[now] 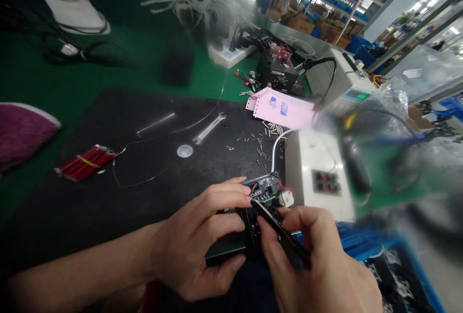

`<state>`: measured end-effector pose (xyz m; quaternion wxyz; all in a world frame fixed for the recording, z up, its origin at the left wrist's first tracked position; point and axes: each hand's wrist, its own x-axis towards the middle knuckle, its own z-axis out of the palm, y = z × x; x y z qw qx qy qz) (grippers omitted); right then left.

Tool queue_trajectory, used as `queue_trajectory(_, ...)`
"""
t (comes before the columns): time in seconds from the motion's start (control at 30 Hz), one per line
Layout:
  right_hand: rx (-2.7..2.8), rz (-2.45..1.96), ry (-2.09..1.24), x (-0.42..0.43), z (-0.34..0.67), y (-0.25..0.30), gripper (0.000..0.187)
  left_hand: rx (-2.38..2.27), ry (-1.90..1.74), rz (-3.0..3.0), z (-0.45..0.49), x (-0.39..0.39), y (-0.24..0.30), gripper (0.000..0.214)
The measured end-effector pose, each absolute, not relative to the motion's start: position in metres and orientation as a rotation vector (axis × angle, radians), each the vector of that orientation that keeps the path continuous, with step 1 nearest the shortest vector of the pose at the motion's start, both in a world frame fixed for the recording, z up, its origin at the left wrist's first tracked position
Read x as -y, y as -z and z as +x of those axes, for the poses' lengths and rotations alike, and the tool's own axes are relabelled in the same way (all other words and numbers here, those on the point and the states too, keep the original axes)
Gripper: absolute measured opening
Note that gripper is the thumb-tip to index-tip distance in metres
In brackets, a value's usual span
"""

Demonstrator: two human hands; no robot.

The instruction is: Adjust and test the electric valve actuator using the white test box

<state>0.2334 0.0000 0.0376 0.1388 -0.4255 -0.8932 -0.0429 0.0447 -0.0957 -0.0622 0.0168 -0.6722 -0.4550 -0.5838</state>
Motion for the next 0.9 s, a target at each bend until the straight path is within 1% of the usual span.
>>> queue_trajectory(0.17, 2.667, -1.083, 0.115, -0.008, 0.231, -0.043, 0.055, 1.407, 1.808, -2.075, 0.045, 0.095, 0.064, 0.046)
queue_trajectory(0.47, 2.571, -0.965, 0.115, 0.004, 0.225, -0.033, 0.043, 1.418, 1.799, -2.066, 0.045, 0.094, 0.067, 0.046)
queue_trajectory(0.8, 2.477, -1.029, -0.018, 0.01, 0.219, -0.027, 0.037, 1.407, 1.807, -2.061, 0.046, 0.094, 0.066, 0.047)
queue_trajectory(0.9, 2.418, -1.097, -0.155, 0.013, 0.217, -0.022, 0.037, 1.424, 1.799, -2.052, 0.046, 0.095, 0.065, 0.048)
